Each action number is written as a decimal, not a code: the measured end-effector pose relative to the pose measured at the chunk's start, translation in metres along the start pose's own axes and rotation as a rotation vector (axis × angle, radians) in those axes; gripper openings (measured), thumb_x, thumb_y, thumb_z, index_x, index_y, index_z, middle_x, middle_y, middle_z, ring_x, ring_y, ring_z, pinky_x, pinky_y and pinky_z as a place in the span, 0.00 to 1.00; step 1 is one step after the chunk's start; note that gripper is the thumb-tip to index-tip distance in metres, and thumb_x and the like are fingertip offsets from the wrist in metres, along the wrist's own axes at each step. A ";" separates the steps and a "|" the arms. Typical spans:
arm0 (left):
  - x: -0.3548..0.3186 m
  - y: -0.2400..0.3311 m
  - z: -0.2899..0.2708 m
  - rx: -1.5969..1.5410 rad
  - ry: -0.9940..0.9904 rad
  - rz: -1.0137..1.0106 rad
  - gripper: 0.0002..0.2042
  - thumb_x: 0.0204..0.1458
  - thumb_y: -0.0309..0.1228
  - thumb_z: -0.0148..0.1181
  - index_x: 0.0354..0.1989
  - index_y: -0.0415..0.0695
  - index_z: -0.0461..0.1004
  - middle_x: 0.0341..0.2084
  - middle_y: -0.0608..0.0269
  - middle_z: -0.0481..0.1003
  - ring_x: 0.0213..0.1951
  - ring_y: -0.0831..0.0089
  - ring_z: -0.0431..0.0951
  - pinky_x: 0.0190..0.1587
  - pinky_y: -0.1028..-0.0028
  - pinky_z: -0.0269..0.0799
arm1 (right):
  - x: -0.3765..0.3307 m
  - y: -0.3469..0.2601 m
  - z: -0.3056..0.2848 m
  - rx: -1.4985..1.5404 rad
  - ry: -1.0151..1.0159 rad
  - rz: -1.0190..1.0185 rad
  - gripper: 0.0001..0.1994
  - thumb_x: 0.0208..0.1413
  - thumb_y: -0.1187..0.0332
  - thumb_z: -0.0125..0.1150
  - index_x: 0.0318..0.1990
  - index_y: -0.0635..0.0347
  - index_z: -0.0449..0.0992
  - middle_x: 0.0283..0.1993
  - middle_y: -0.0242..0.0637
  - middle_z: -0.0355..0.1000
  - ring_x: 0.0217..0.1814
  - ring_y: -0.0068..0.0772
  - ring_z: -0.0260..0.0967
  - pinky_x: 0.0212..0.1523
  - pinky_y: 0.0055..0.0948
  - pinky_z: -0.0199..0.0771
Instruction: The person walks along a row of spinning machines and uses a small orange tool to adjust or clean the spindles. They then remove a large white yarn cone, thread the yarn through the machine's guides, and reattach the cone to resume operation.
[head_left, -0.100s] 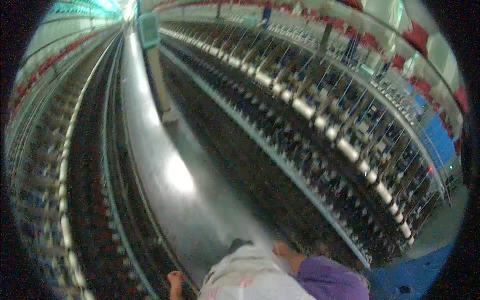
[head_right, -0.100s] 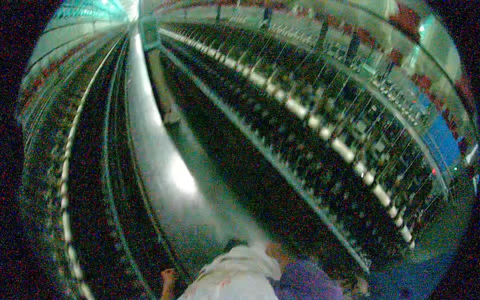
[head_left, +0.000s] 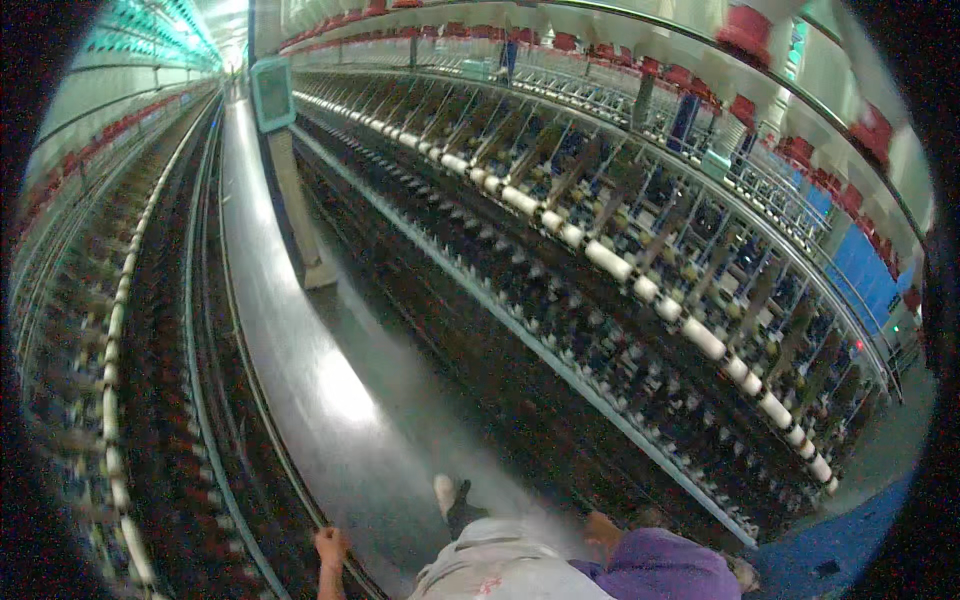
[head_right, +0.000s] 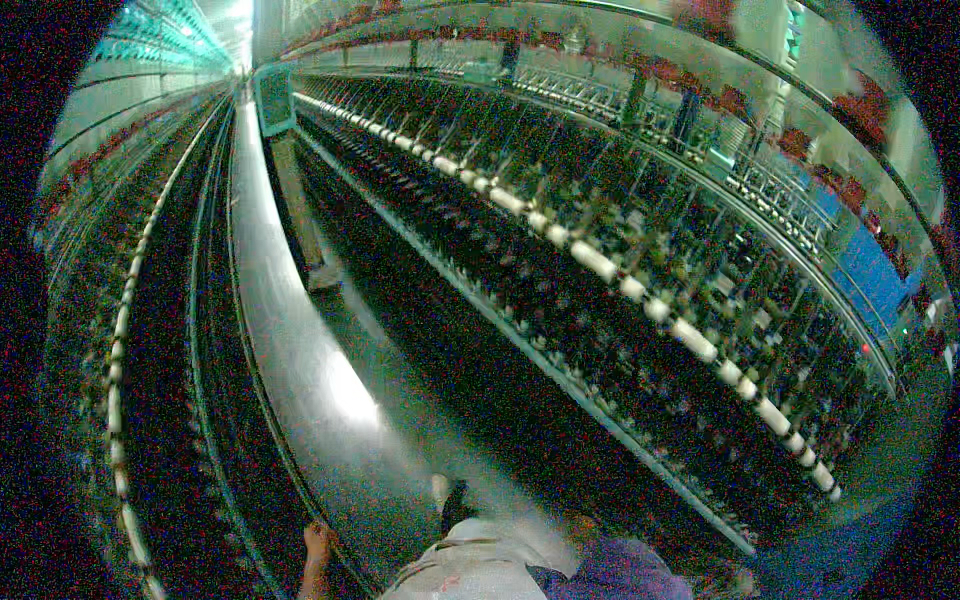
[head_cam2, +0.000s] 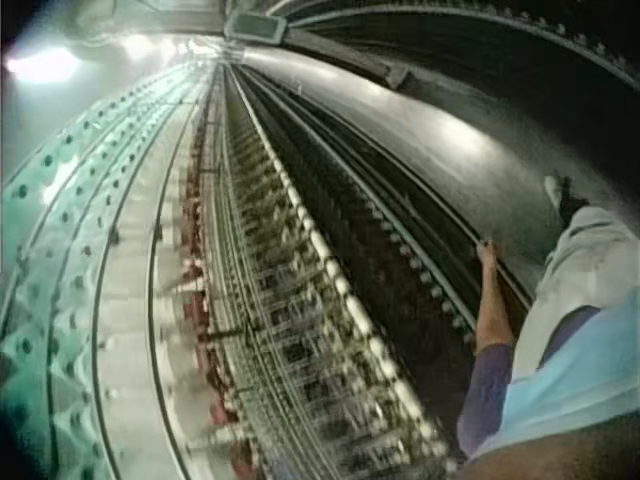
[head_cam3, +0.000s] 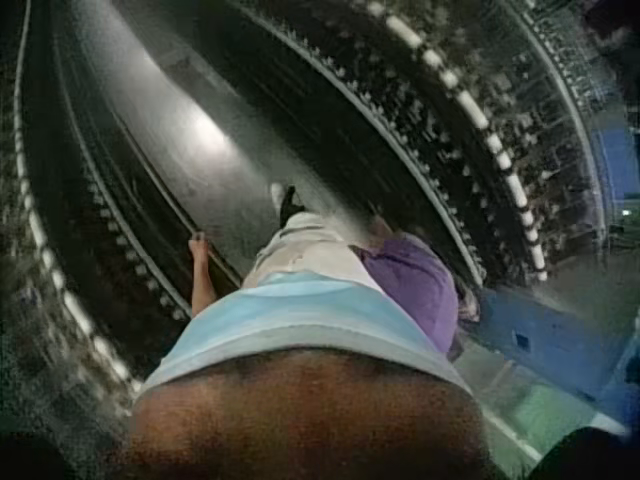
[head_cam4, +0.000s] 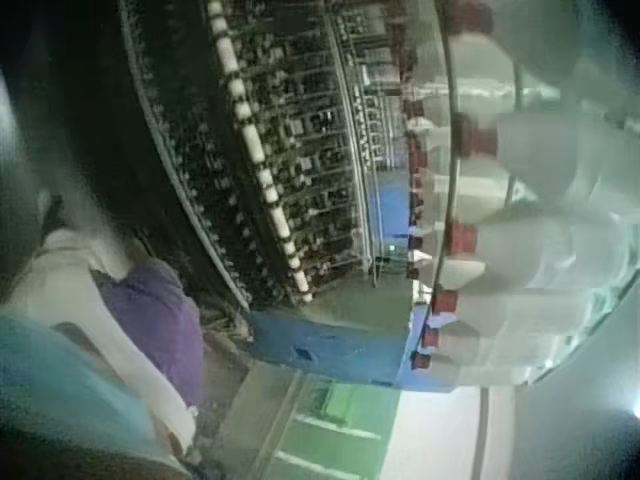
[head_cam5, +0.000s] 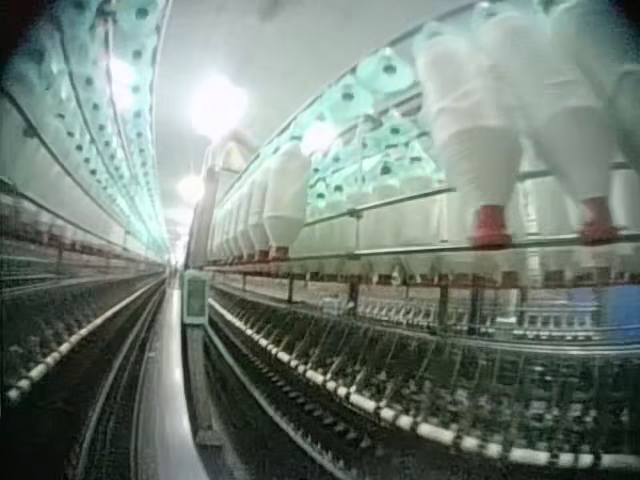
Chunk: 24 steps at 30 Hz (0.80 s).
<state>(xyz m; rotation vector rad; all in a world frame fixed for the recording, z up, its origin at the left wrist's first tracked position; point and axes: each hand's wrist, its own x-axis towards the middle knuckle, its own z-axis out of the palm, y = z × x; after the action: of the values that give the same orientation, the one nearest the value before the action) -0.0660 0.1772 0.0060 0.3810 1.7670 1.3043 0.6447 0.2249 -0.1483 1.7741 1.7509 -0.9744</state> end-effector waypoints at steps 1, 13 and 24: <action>0.055 0.046 0.003 0.131 -0.125 0.219 0.10 0.52 0.25 0.47 0.18 0.39 0.64 0.14 0.65 0.66 0.15 0.75 0.62 0.19 0.71 0.56 | -0.008 -0.021 -0.028 0.027 -0.027 0.093 0.17 0.45 0.55 0.61 0.40 0.53 0.77 0.28 0.43 0.74 0.28 0.45 0.71 0.26 0.48 0.68; 0.324 0.220 0.128 0.551 -0.205 -0.055 0.07 0.52 0.30 0.51 0.29 0.39 0.67 0.21 0.68 0.64 0.21 0.74 0.59 0.23 0.70 0.56 | 0.357 -0.528 -0.388 0.004 0.158 -0.499 0.16 0.53 0.65 0.51 0.48 0.61 0.70 0.35 0.47 0.74 0.36 0.43 0.73 0.32 0.45 0.73; 0.612 0.479 0.423 0.622 -1.147 0.434 0.08 0.51 0.33 0.51 0.34 0.40 0.68 0.27 0.61 0.68 0.29 0.67 0.64 0.31 0.67 0.61 | 0.430 -0.983 -0.643 -0.097 0.507 -1.215 0.11 0.47 0.67 0.49 0.32 0.68 0.67 0.27 0.50 0.66 0.32 0.51 0.67 0.37 0.49 0.66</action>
<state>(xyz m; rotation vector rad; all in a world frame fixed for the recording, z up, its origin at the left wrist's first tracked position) -0.1952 1.0449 0.1182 1.5640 1.0255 0.4905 -0.2449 1.0708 0.0935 0.7713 3.2361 -0.7918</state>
